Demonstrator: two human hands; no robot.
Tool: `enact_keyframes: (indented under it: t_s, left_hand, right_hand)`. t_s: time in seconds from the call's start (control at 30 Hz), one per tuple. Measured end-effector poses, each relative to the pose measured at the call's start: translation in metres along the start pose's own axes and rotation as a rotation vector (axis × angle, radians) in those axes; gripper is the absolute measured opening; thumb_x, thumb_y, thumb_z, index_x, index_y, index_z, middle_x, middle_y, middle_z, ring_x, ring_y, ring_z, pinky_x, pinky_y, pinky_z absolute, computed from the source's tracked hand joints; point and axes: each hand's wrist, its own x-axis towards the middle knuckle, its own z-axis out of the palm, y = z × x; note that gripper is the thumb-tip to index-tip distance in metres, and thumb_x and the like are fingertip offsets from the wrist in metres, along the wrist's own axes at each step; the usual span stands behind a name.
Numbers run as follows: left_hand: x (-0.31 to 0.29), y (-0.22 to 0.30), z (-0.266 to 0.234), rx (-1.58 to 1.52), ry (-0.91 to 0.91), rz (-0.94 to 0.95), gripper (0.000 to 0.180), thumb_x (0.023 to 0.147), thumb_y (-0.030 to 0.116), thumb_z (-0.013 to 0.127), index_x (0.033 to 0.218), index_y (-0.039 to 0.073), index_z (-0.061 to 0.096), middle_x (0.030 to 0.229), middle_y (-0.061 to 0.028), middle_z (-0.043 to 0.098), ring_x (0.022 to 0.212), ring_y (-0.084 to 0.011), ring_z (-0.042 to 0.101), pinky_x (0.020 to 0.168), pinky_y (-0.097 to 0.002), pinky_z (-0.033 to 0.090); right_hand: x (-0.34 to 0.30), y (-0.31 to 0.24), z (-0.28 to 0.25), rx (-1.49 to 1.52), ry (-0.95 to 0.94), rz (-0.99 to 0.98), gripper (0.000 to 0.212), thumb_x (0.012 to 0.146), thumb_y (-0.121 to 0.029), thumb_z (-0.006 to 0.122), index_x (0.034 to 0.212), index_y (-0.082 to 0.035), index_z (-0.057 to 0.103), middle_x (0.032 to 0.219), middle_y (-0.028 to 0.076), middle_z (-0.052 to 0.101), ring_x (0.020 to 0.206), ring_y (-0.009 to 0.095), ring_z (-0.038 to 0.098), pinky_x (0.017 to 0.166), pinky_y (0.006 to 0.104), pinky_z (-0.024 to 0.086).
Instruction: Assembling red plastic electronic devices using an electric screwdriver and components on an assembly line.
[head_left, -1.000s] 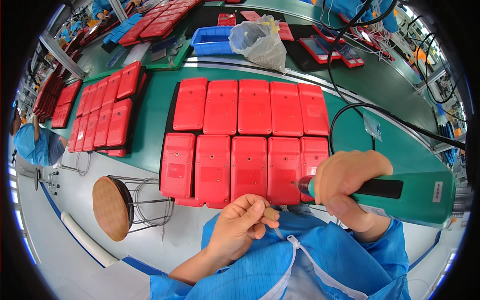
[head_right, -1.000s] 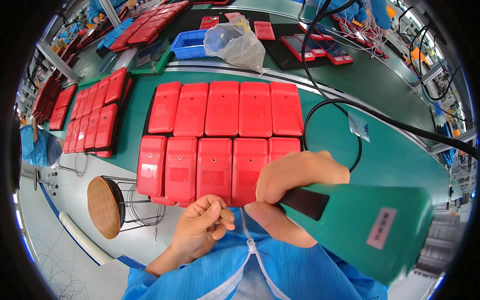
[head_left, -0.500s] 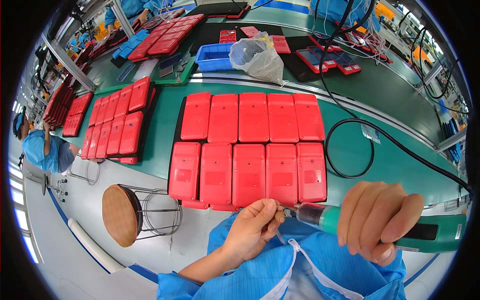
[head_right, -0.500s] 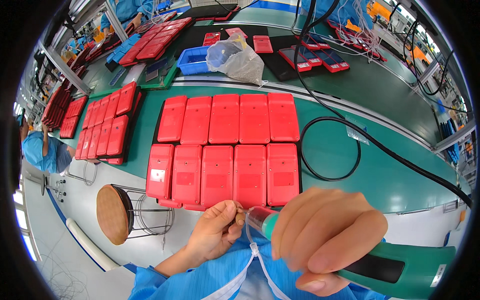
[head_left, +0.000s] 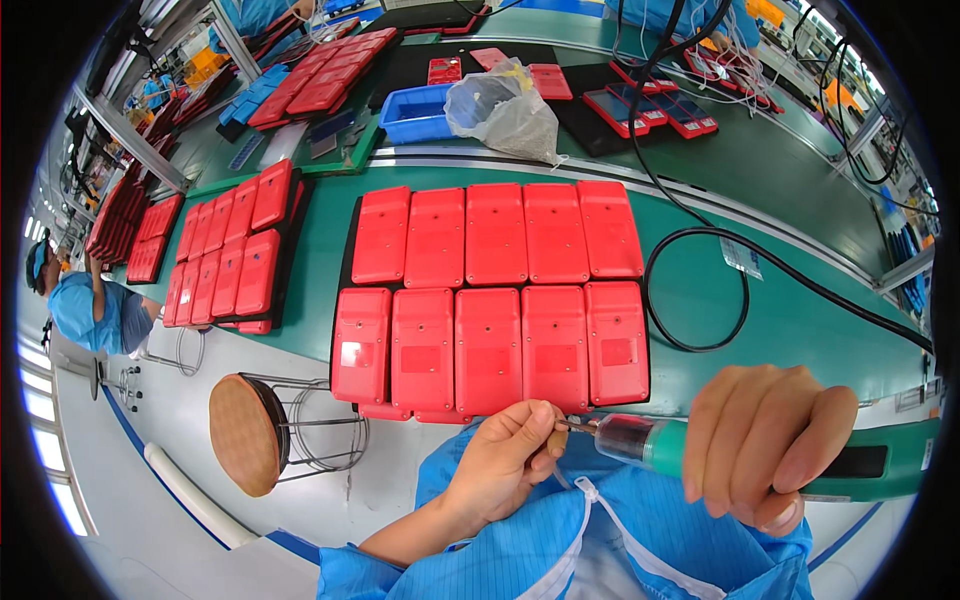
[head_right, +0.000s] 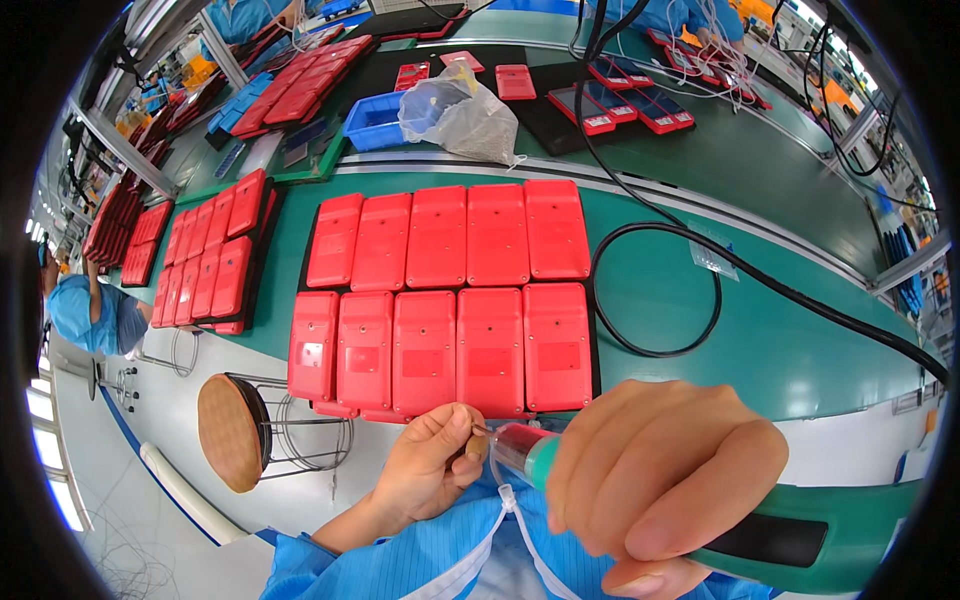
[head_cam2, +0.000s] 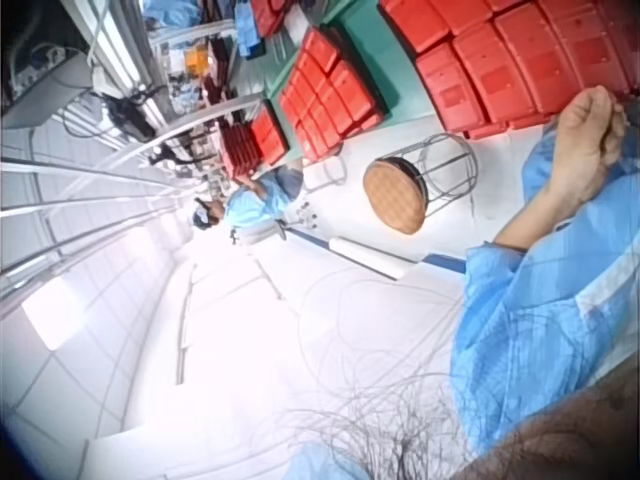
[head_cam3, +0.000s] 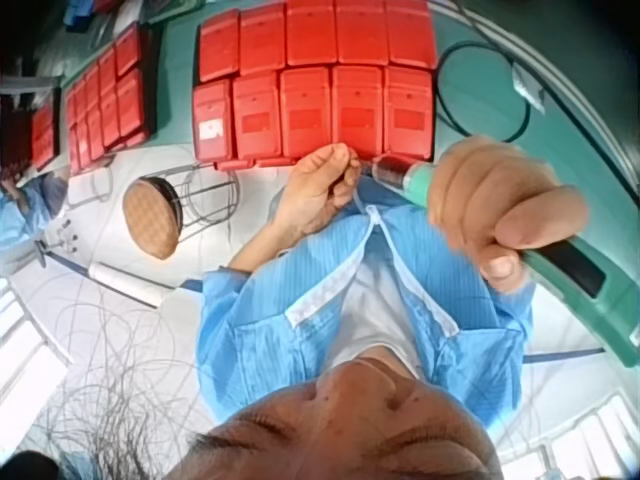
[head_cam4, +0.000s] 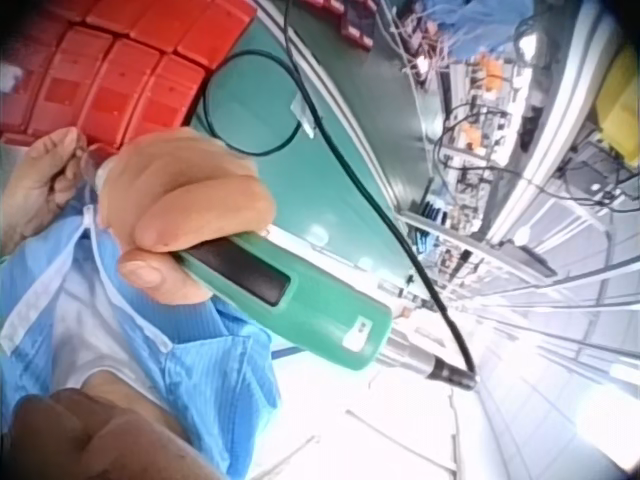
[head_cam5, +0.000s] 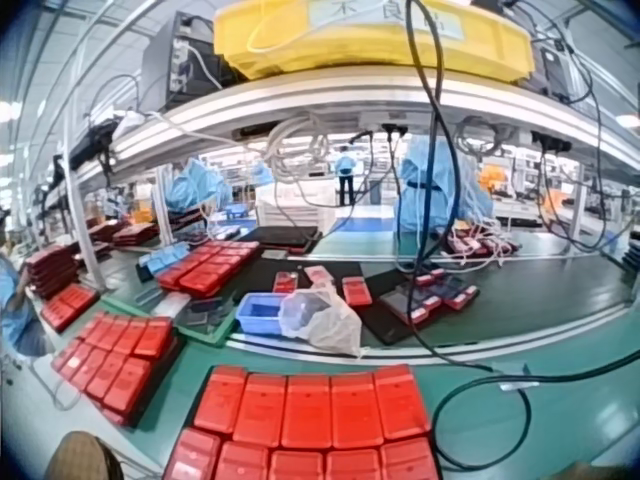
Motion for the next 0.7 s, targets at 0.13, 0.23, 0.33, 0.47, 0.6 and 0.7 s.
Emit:
enact_keyframes:
  t_s: [0.13,0.23,0.33,0.47,0.6,0.7]
  left_hand:
    - [0.001,0.002,0.003,0.028,0.011,-0.020,0.023,0.093,0.023,0.043,0.086,0.003,0.051,0.065,-0.0026,0.045,0.052,-0.0071,0.033,0.045,-0.0192,0.026]
    - [0.002,0.003,0.002,0.082,0.000,-0.032,0.024,0.093,0.022,0.042,0.084,0.002,0.050,0.060,-0.0022,0.041,0.052,-0.0081,0.033,0.046,-0.0205,0.026]
    - [0.003,0.003,0.003,0.127,-0.004,-0.052,0.025,0.093,0.022,0.042,0.081,0.001,0.050,0.058,-0.0014,0.039,0.050,-0.0080,0.031,0.045,-0.0208,0.025]
    - [0.005,0.000,0.002,0.053,-0.044,-0.108,0.027,0.092,0.024,0.044,0.079,0.003,0.052,0.054,0.0022,0.036,0.047,-0.0055,0.028,0.043,-0.0195,0.023]
    - [0.010,-0.002,-0.001,0.073,-0.085,-0.163,0.027,0.093,0.023,0.043,0.079,0.002,0.050,0.055,0.0009,0.035,0.049,-0.0075,0.028,0.044,-0.0209,0.023]
    - [0.012,-0.009,-0.005,0.054,-0.127,-0.216,0.027,0.092,0.024,0.043,0.079,0.002,0.051,0.055,0.0012,0.034,0.048,-0.0074,0.027,0.043,-0.0205,0.023]
  right_hand:
    - [-0.001,0.000,0.000,0.001,-0.002,0.010,0.017,0.081,-0.008,0.060,0.085,-0.005,0.044,0.055,0.004,0.054,0.045,0.012,0.055,0.044,0.0250,0.050]
    - [-0.001,0.000,-0.002,0.020,0.001,0.014,0.017,0.081,-0.008,0.060,0.085,-0.005,0.044,0.055,0.004,0.054,0.044,0.013,0.055,0.044,0.0252,0.050]
    - [-0.002,-0.001,-0.004,0.051,0.001,0.022,0.017,0.081,-0.007,0.060,0.085,-0.005,0.044,0.055,0.004,0.054,0.044,0.013,0.055,0.043,0.0254,0.050]
    - [-0.004,-0.004,-0.007,0.075,-0.008,0.033,0.017,0.080,-0.006,0.061,0.084,-0.004,0.045,0.055,0.004,0.054,0.044,0.013,0.055,0.043,0.0259,0.051]
    - [-0.007,-0.007,-0.008,0.068,-0.002,0.041,0.016,0.080,-0.004,0.061,0.082,-0.004,0.045,0.055,0.005,0.054,0.044,0.013,0.055,0.043,0.0262,0.051]
    - [-0.007,-0.009,-0.009,0.082,-0.051,0.043,0.017,0.079,-0.003,0.061,0.083,-0.003,0.045,0.056,0.007,0.055,0.045,0.014,0.055,0.043,0.0265,0.051]
